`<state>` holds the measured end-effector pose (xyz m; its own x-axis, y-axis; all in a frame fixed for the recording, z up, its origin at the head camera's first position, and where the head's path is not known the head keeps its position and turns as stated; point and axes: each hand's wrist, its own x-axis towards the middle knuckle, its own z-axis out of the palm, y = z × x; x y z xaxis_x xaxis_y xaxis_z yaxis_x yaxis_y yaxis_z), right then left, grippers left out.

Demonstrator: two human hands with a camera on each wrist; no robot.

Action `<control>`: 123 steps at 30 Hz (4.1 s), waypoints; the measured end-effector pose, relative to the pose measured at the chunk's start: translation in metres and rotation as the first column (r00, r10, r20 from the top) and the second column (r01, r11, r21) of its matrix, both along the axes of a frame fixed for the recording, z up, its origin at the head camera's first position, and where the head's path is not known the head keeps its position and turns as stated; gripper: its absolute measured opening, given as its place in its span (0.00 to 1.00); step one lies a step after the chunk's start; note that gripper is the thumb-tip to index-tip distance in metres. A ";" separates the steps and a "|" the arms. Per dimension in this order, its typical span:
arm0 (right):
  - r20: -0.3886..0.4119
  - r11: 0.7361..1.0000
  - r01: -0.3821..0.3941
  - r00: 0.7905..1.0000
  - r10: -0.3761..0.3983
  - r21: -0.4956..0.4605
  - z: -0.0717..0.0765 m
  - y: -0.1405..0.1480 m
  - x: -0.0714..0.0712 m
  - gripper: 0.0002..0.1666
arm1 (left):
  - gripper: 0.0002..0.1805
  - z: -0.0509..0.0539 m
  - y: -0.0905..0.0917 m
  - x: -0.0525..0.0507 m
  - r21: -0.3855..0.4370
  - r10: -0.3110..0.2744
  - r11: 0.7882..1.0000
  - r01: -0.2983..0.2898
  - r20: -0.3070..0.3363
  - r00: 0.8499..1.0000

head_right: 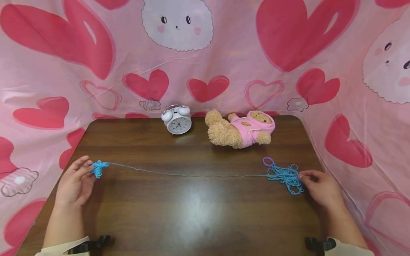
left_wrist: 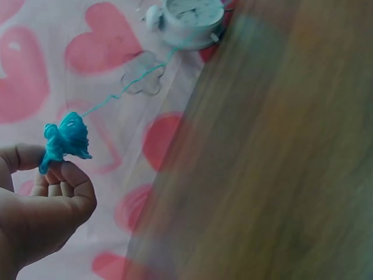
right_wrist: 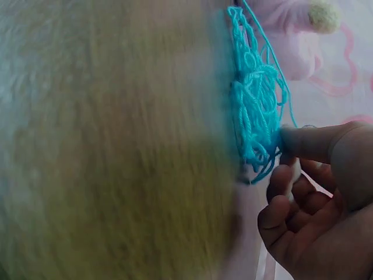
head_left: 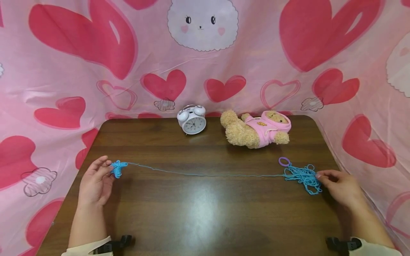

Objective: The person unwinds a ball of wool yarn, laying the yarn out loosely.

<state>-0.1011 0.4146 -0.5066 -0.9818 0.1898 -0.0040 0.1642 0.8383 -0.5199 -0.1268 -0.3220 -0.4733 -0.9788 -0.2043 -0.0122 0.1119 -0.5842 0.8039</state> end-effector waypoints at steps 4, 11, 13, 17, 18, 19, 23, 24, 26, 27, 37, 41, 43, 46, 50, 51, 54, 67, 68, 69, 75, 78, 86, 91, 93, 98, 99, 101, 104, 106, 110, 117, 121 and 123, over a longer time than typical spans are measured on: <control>0.021 0.999 -0.050 0.999 0.050 0.007 -0.001 -0.001 -0.002 0.21 | 0.17 -0.003 0.014 -0.002 -0.071 -0.043 0.997 0.044 0.027 0.999; -0.033 0.993 -0.113 0.993 0.114 0.017 0.002 -0.001 -0.004 0.15 | 0.17 -0.007 0.033 -0.009 -0.120 -0.096 0.987 0.103 0.060 0.994; -0.049 0.994 -0.107 0.993 0.108 0.016 0.005 -0.001 -0.004 0.15 | 0.17 -0.008 0.037 -0.010 -0.134 -0.103 0.985 0.112 0.075 0.992; -0.069 0.997 -0.080 0.995 0.079 -0.012 0.014 -0.003 -0.005 0.15 | 0.16 -0.008 0.045 -0.014 -0.171 -0.115 0.976 0.132 0.106 0.988; -0.075 0.997 -0.074 0.995 0.072 -0.017 0.016 -0.004 -0.005 0.16 | 0.16 -0.008 0.047 -0.015 -0.178 -0.117 0.975 0.136 0.113 0.987; -0.084 0.997 -0.069 0.994 0.067 -0.021 0.017 -0.006 -0.005 0.16 | 0.16 -0.008 0.049 -0.015 -0.183 -0.119 0.973 0.139 0.118 0.986; -0.112 0.999 -0.045 0.993 0.042 -0.024 0.022 -0.015 -0.006 0.17 | 0.15 -0.007 0.058 -0.018 -0.203 -0.132 0.966 0.158 0.139 0.982; -0.120 0.999 -0.042 0.992 0.038 -0.030 0.022 -0.018 -0.007 0.17 | 0.15 -0.007 0.060 -0.019 -0.209 -0.132 0.965 0.161 0.144 0.981; -0.133 0.999 -0.031 0.991 0.025 -0.044 0.023 -0.025 -0.009 0.18 | 0.15 -0.006 0.064 -0.020 -0.224 -0.138 0.960 0.171 0.155 0.978; -0.143 0.998 -0.030 0.989 0.022 -0.051 0.023 -0.029 -0.010 0.19 | 0.15 -0.006 0.066 -0.020 -0.227 -0.139 0.958 0.173 0.158 0.978; -0.168 0.988 -0.087 0.984 0.065 -0.125 0.022 -0.069 -0.022 0.17 | 0.17 -0.009 0.082 -0.025 -0.237 -0.160 0.951 0.200 0.177 0.971; -0.162 0.978 -0.122 0.982 0.095 -0.168 0.020 -0.087 -0.027 0.15 | 0.16 -0.009 0.088 -0.025 -0.244 -0.164 0.948 0.206 0.180 0.970; -0.154 0.973 -0.133 0.982 0.105 -0.188 0.018 -0.096 -0.030 0.15 | 0.16 -0.009 0.090 -0.025 -0.248 -0.170 0.945 0.213 0.182 0.968; -0.138 0.963 -0.155 0.982 0.126 -0.222 0.015 -0.109 -0.033 0.15 | 0.16 -0.009 0.094 -0.025 -0.257 -0.177 0.940 0.223 0.191 0.966; -0.119 0.951 -0.172 0.982 0.145 -0.258 0.014 -0.127 -0.038 0.16 | 0.17 -0.010 0.100 -0.025 -0.265 -0.184 0.935 0.235 0.205 0.961; -0.114 0.949 -0.173 0.982 0.148 -0.264 0.014 -0.132 -0.039 0.16 | 0.17 -0.010 0.101 -0.026 -0.264 -0.184 0.935 0.236 0.207 0.961; -0.104 0.938 -0.185 0.981 0.161 -0.293 0.014 -0.145 -0.043 0.15 | 0.18 -0.012 0.106 -0.027 -0.262 -0.194 0.933 0.247 0.210 0.958; -0.124 0.871 -0.297 0.955 0.270 -0.392 0.016 -0.199 -0.060 0.11 | 0.19 -0.011 0.136 -0.035 -0.266 -0.246 0.918 0.294 0.200 0.948; -0.128 0.865 -0.307 0.952 0.279 -0.398 0.016 -0.203 -0.061 0.11 | 0.19 -0.011 0.139 -0.036 -0.267 -0.253 0.915 0.301 0.201 0.946; -0.130 0.859 -0.314 0.950 0.285 -0.404 0.016 -0.207 -0.063 0.11 | 0.19 -0.011 0.141 -0.036 -0.268 -0.258 0.913 0.307 0.201 0.945; -0.150 0.829 -0.357 0.934 0.324 -0.430 0.018 -0.230 -0.067 0.12 | 0.19 -0.011 0.156 -0.039 -0.264 -0.290 0.905 0.333 0.189 0.938; -0.161 0.807 -0.381 0.924 0.347 -0.451 0.021 -0.241 -0.067 0.12 | 0.19 -0.011 0.161 -0.040 -0.255 -0.296 0.907 0.335 0.179 0.938; -0.211 0.733 -0.484 0.873 0.439 -0.478 0.024 -0.269 -0.068 0.12 | 0.20 -0.013 0.175 -0.040 -0.255 -0.322 0.897 0.362 0.186 0.928; -0.224 0.716 -0.536 0.842 0.491 -0.448 0.026 -0.284 -0.066 0.10 | 0.20 -0.015 0.183 -0.039 -0.253 -0.344 0.889 0.381 0.178 0.922; -0.229 0.713 -0.552 0.832 0.505 -0.434 0.026 -0.290 -0.067 0.09 | 0.20 -0.016 0.186 -0.039 -0.252 -0.353 0.886 0.390 0.180 0.918; -0.229 0.696 -0.590 0.805 0.547 -0.409 0.024 -0.301 -0.067 0.10 | 0.20 -0.019 0.194 -0.039 -0.248 -0.370 0.877 0.412 0.199 0.907; -0.223 0.696 -0.592 0.803 0.553 -0.407 0.024 -0.303 -0.067 0.10 | 0.20 -0.019 0.195 -0.039 -0.248 -0.374 0.875 0.416 0.201 0.905; -0.211 0.699 -0.591 0.803 0.558 -0.402 0.023 -0.306 -0.068 0.10 | 0.20 -0.018 0.197 -0.038 -0.241 -0.380 0.874 0.423 0.203 0.902; -0.205 0.705 -0.588 0.806 0.556 -0.397 0.022 -0.309 -0.068 0.08 | 0.20 -0.017 0.199 -0.038 -0.238 -0.387 0.872 0.429 0.202 0.899; -0.211 0.706 -0.588 0.806 0.553 -0.394 0.022 -0.310 -0.068 0.07 | 0.20 -0.017 0.200 -0.038 -0.237 -0.391 0.871 0.431 0.200 0.898; -0.219 0.707 -0.585 0.809 0.546 -0.397 0.023 -0.311 -0.067 0.04 | 0.20 -0.017 0.200 -0.038 -0.238 -0.388 0.872 0.428 0.198 0.900; -0.221 0.726 -0.568 0.822 0.525 -0.388 0.023 -0.304 -0.067 0.03 | 0.20 -0.017 0.195 -0.039 -0.242 -0.356 0.886 0.396 0.194 0.914; -0.219 0.743 -0.550 0.835 0.506 -0.382 0.025 -0.294 -0.068 0.03 | 0.21 -0.017 0.189 -0.039 -0.237 -0.351 0.891 0.389 0.187 0.918; -0.217 0.749 -0.538 0.843 0.493 -0.388 0.025 -0.288 -0.069 0.02 | 0.21 -0.017 0.186 -0.039 -0.234 -0.349 0.892 0.387 0.190 0.918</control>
